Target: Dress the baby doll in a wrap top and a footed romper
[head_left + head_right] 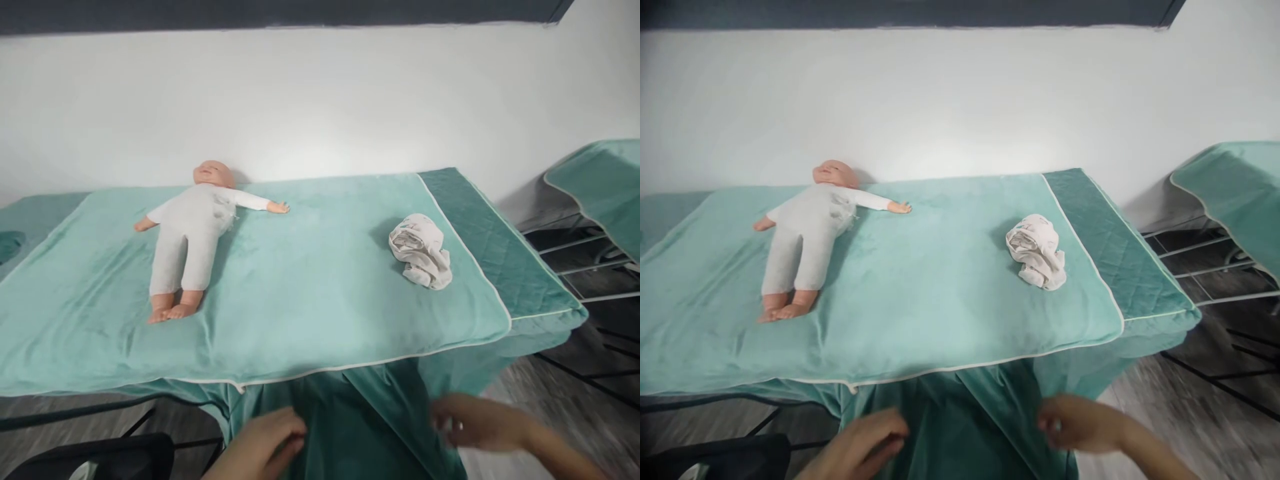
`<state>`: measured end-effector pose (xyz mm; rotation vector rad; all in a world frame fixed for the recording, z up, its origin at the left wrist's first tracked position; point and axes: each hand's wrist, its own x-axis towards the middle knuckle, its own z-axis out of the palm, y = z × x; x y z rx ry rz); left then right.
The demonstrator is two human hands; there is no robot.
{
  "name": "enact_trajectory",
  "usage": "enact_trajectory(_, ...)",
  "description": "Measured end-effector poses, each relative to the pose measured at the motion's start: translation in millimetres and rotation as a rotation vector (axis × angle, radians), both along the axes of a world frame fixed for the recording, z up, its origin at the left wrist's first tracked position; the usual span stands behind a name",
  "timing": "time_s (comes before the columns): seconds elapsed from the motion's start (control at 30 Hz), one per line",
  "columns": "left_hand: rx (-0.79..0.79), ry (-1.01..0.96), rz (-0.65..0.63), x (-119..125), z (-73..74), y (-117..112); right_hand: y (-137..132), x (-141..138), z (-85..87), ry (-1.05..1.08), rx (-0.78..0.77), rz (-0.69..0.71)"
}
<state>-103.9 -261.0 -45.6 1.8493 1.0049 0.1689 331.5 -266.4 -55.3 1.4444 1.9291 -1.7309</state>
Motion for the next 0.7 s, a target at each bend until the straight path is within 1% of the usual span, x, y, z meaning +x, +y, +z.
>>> enact_trajectory(0.03,-0.013,-0.011,0.046,10.9,4.1,19.6,20.8,2.9,14.2,0.029,0.083,-0.07)
enact_trajectory(0.07,-0.022,-0.045,0.106,24.4,7.3,41.0,42.9,6.0,27.0,0.057,0.209,-0.158)
enact_trajectory(0.1,-0.014,-0.097,0.174,39.9,8.8,63.6,65.7,9.3,37.1,0.07,0.378,-0.246)
enact_trajectory(0.13,0.018,-0.179,0.271,56.6,7.9,86.5,88.8,12.4,43.6,0.069,0.586,-0.338)
enact_trajectory(0.17,0.044,-0.293,0.379,73.8,4.8,109.4,111.8,15.1,46.4,0.061,0.797,-0.401)
enact_trajectory(0.2,0.014,-0.407,0.478,90.3,-0.3,131.7,134.5,17.1,45.6,0.042,1.028,-0.48)
enact_trajectory(0.23,-0.03,-0.512,0.587,105.2,-6.6,153.0,156.4,18.0,41.8,-0.014,1.215,-0.567)
enact_trajectory(0.27,-0.076,-0.614,0.712,117.7,-13.2,172.8,176.9,17.4,35.7,-0.088,1.325,-0.648)
enact_trajectory(0.3,-0.108,-0.702,0.821,127.4,-19.2,190.7,195.6,15.3,28.5,-0.148,1.359,-0.73)
enact_trajectory(0.33,-0.137,-0.766,0.877,134.1,-24.0,206.6,211.7,11.6,21.0,-0.195,1.311,-0.804)
enact_trajectory(0.4,-0.202,-0.789,0.887,140.0,-29.4,231.7,235.5,0.6,8.3,-0.266,1.166,-0.859)
enact_trajectory(0.47,-0.223,-0.769,0.833,139.2,-30.6,248.7,248.9,-14.2,2.2,-0.255,1.117,-0.863)
enact_trajectory(0.53,-0.19,-0.79,0.765,136.2,-30.8,259.4,256.2,-32.6,3.9,-0.111,1.121,-0.858)
enact_trajectory(0.6,-0.13,-0.862,0.708,133.7,-32.1,265.3,262.5,-55.5,11.2,0.124,1.072,-0.846)
enact_trajectory(0.7,-0.041,-0.975,0.687,131.9,-36.0,267.6,276.7,-97.1,23.2,0.424,0.976,-0.763)
